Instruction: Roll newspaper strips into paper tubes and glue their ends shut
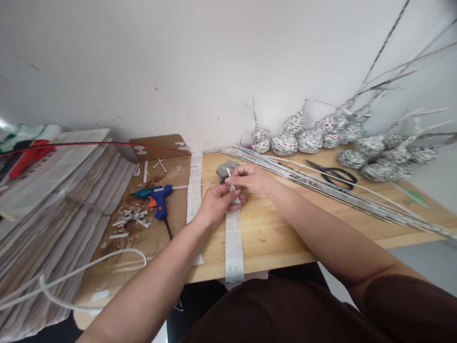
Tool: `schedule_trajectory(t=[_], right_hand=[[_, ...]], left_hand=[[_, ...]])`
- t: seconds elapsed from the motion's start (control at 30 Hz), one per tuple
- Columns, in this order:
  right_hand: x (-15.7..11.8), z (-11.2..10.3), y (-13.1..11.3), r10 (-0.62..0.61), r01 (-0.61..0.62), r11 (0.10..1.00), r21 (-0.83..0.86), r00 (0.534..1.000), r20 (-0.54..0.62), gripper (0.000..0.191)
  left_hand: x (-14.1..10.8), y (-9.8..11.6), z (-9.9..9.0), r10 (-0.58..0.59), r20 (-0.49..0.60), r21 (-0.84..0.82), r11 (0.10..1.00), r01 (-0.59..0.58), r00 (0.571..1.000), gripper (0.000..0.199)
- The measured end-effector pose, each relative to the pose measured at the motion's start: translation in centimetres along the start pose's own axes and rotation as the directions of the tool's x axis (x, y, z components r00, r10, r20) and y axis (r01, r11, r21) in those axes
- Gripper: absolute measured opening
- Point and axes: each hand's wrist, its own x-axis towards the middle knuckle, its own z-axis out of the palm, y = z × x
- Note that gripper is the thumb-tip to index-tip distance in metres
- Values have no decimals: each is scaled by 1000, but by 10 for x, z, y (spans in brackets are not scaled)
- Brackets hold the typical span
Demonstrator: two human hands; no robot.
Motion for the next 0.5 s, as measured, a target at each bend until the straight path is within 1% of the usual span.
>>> schedule_trajectory(t=[0.1,0.23,0.3,0.43,0.5], right_hand=[[1,2,3,18,-18,1000,11,999,-39,32],[1,2,5,65,-65,997,33,998,-21,36],[1,1,4,59,-59,998,22,998,10,35],[-1,-3,2,47,-47,999,-4,992,121,32],[-1,-3,1,55,-57,998,13,991,119,31]], left_hand=[[-1,0,1,-17,12,16,1000,17,1000,28],[-2,0,1,9,49,35,999,-11,999,27],[-2,-1,1,20,50,32,999,-22,999,28],[-1,-2,1,35,33,18,999,-35,999,31],[-1,-2,1,22,40,21,1000,-23,999,31]])
